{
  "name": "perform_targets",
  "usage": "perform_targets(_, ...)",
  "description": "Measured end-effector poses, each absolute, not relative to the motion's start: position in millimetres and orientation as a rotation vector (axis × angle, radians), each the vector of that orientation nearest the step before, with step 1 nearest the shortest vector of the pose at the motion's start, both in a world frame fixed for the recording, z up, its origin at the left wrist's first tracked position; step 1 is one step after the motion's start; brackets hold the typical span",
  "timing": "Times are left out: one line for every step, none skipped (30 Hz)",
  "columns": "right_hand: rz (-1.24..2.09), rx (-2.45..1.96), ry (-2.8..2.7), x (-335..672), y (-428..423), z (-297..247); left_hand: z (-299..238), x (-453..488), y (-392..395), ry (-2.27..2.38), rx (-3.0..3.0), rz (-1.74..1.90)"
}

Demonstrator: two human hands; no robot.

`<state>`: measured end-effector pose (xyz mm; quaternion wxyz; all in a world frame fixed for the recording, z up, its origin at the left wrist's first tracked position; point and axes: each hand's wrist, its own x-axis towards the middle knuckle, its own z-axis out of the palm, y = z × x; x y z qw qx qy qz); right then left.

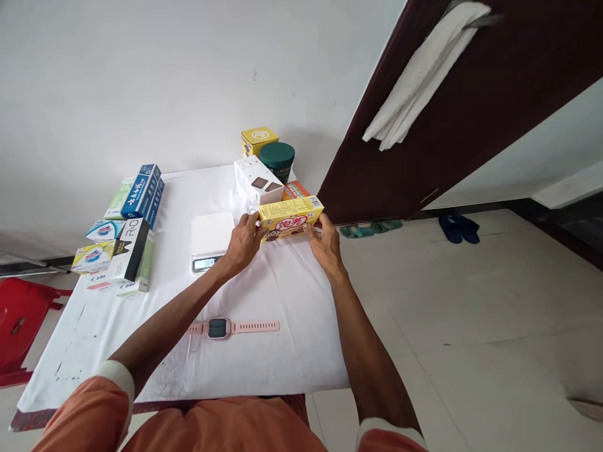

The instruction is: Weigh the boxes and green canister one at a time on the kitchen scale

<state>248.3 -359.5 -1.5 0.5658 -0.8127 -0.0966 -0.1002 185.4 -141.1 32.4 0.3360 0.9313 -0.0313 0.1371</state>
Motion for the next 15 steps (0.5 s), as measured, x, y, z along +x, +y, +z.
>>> perform_targets(-0.250, -1.913, -0.230, 248.7, -357.3, -0.7, 31.9, 187.3, -140.1, -0.070, 2.435, 0.355)
perform_targets(-0.258, -1.910, -0.229, 248.2, -355.4, 0.4, 31.4, 188.6, -139.6, -0.058, 2.437, 0.355)
perform_targets(-0.258, -1.903, -0.225, 246.9, -353.6, 1.6, 30.8, 189.4, -139.9, -0.046, 2.438, 0.356)
perform_targets(-0.252, -1.900, -0.216, 245.1, -352.2, 2.6, 29.9, 189.3, -141.2, -0.033, 2.435, 0.360)
perform_targets(-0.245, -1.902, -0.203, 242.8, -351.0, 3.3, 29.0, 188.4, -143.4, -0.023, 2.431, 0.359)
perform_targets(-0.241, -1.915, -0.185, 240.1, -350.0, 3.5, 28.0, 186.4, -146.3, -0.015, 2.426, 0.352)
perform_targets(-0.242, -1.936, -0.166, 237.4, -349.4, 3.1, 27.1, 183.5, -149.3, -0.007, 2.421, 0.340)
perform_targets(-0.251, -1.968, -0.142, 234.6, -349.4, 2.2, 26.7, 179.8, -151.8, -0.004, 2.416, 0.321)
perform_targets(-0.254, -1.999, -0.121, 232.0, -350.2, 0.9, 26.9, 175.5, -153.1, 0.004, 2.416, 0.305)
perform_targets(-0.269, -2.020, -0.102, 229.5, -352.2, -0.6, 28.1, 170.4, -152.4, 0.011, 2.420, 0.299)
perform_targets(-0.268, -2.037, -0.098, 226.9, -355.7, -1.7, 30.4, 164.0, -149.3, -0.004, 2.427, 0.309)
perform_targets(-0.250, -2.066, -0.116, 223.7, -360.8, -2.0, 33.6, 155.8, -143.3, -0.039, 2.434, 0.336)
perform_targets(-0.221, -2.118, -0.145, 219.7, -367.1, -0.8, 37.4, 145.5, -134.4, -0.092, 2.436, 0.376)
perform_targets(-0.243, -2.173, -0.151, 214.3, -373.8, 2.5, 41.1, 133.2, -123.0, -0.142, 2.431, 0.430)
perform_targets(-0.358, -2.195, -0.157, 207.3, -379.3, 8.4, 44.1, 119.2, -109.4, -0.174, 2.418, 0.490)
